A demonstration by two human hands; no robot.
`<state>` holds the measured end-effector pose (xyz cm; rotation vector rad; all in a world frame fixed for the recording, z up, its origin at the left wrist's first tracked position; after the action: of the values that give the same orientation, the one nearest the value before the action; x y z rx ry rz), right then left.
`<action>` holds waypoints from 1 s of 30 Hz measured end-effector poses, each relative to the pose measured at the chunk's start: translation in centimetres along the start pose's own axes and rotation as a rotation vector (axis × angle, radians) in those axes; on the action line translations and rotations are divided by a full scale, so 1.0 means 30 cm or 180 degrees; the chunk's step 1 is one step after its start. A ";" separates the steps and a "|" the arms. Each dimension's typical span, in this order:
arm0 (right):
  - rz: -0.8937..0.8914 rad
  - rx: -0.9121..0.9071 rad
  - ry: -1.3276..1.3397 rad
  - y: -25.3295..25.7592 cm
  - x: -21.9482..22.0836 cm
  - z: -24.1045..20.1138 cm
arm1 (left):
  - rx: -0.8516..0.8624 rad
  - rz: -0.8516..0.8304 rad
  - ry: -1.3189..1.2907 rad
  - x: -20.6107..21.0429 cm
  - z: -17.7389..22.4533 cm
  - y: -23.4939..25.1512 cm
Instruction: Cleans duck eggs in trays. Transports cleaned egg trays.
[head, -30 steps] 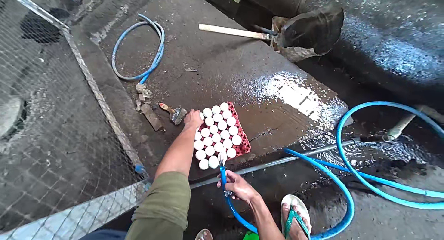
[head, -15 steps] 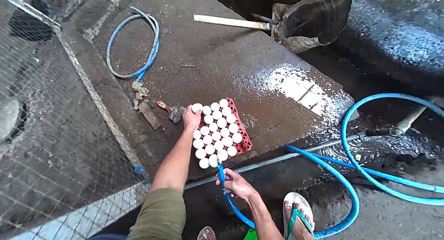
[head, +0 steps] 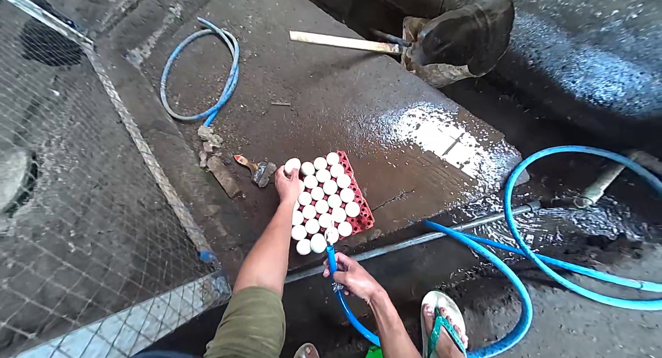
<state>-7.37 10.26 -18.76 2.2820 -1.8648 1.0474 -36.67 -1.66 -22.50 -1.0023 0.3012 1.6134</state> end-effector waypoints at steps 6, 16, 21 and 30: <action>-0.0005 0.0033 -0.0112 -0.001 0.010 -0.014 | -0.0230 -0.0154 -0.1607 -0.128 -0.010 -0.024; -0.0440 0.0207 -0.0642 0.015 0.066 -0.056 | -0.1273 -0.1957 -0.2556 -0.229 -0.156 -0.639; 0.0087 0.0192 -0.0985 -0.063 0.085 -0.087 | -0.1255 -0.2071 -0.2469 -0.295 -0.130 -0.852; 0.2010 -0.1998 -0.1688 -0.176 0.344 -0.321 | -0.1106 -0.2029 -0.1591 -0.534 0.072 -1.221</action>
<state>-6.70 6.79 -4.12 1.7159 -2.6870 -0.2261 -5.09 0.35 2.02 -0.7966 -0.6036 1.2767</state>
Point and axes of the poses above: each hand's wrist, its own y-axis towards the middle knuckle, its own x-axis out of the palm, z = x × y, the point moved 2 cm from there along y, towards the middle knuckle, and after that the axes turned 15 degrees about -x, right-handed, at the moved point
